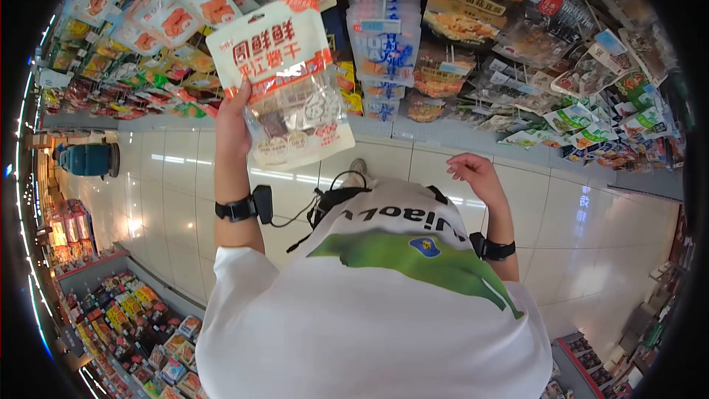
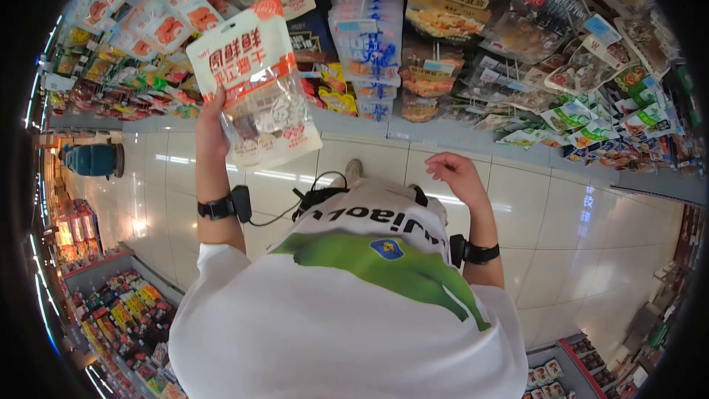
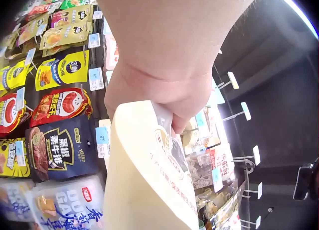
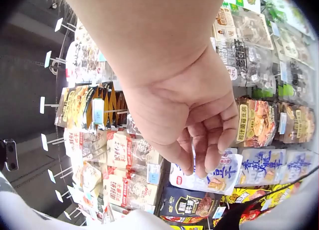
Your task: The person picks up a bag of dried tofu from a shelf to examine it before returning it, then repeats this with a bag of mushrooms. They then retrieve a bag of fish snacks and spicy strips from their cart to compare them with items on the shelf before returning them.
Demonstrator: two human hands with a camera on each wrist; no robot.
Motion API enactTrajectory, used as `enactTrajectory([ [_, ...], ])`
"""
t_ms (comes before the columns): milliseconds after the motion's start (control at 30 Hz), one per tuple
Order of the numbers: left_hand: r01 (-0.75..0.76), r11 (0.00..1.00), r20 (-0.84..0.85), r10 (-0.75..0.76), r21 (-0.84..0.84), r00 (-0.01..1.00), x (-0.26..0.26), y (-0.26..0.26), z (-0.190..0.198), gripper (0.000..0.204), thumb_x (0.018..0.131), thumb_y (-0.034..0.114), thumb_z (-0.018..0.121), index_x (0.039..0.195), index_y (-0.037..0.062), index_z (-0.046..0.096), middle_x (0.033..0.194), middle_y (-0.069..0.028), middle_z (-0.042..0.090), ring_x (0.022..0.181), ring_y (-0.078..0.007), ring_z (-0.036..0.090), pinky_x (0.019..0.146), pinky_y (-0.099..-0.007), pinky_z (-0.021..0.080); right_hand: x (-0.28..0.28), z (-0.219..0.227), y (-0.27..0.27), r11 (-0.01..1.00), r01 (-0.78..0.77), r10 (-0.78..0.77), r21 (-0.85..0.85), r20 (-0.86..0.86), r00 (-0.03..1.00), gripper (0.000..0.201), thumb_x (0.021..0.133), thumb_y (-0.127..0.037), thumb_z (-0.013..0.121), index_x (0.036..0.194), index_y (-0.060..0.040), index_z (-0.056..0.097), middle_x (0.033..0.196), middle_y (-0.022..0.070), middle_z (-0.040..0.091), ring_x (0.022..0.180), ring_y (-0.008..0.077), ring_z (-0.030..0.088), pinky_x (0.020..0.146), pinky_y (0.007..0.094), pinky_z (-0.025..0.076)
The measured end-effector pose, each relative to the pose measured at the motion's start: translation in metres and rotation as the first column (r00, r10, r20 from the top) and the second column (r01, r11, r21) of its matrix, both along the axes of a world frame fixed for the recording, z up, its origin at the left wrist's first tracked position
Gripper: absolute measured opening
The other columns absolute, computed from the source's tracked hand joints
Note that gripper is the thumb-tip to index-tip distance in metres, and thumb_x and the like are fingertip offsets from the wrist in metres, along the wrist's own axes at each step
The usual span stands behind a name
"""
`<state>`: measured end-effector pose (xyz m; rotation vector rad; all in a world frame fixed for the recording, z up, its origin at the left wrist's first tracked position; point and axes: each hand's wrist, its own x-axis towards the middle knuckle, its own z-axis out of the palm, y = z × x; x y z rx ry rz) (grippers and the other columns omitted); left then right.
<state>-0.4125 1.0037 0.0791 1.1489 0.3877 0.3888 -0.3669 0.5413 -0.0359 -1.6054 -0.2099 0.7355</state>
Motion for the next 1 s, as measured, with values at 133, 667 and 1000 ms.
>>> enactTrajectory([
  [133, -0.016, 1.000, -0.049, 0.016, -0.014, 0.999, -0.003, -0.002, 0.001, 0.036, 0.093, 0.020, 0.056, 0.122, -0.0007, 0.052, 0.115, -0.0096, 0.062, 0.101, -0.0193, 0.061, 0.089, -0.0334, 0.047, 0.003, 0.002, 0.002, 1.000, -0.023, 0.023, -0.013, -0.017, 1.000, 0.016, 0.089, -0.006, 0.058, 0.101, 0.0007, 0.065, 0.085, 0.0035, 0.066, 0.076, 0.0089, 0.058, 0.070, 0.0230, 0.048],
  [667, 0.030, 0.998, -0.064, -0.033, -0.050, 0.997, 0.006, 0.009, -0.008, 0.034, 0.094, 0.020, 0.056, 0.121, -0.0006, 0.053, 0.116, -0.0108, 0.061, 0.103, -0.0196, 0.060, 0.090, -0.0345, 0.047, 0.001, -0.001, -0.003, 1.000, 0.015, -0.014, 0.026, -0.063, 0.998, 0.014, 0.089, -0.006, 0.059, 0.099, 0.0016, 0.065, 0.086, 0.0037, 0.066, 0.079, 0.0091, 0.060, 0.070, 0.0233, 0.049],
  [1000, 0.055, 0.998, -0.078, -0.057, -0.031, 0.995, 0.027, 0.002, 0.001, 0.034, 0.093, 0.019, 0.057, 0.121, 0.0002, 0.053, 0.115, -0.0101, 0.062, 0.103, -0.0190, 0.060, 0.090, -0.0341, 0.046, 0.003, -0.004, -0.006, 0.999, 0.040, -0.038, 0.030, -0.061, 0.997, 0.015, 0.089, -0.008, 0.060, 0.099, 0.0016, 0.065, 0.085, 0.0036, 0.066, 0.078, 0.0088, 0.060, 0.070, 0.0232, 0.049],
])
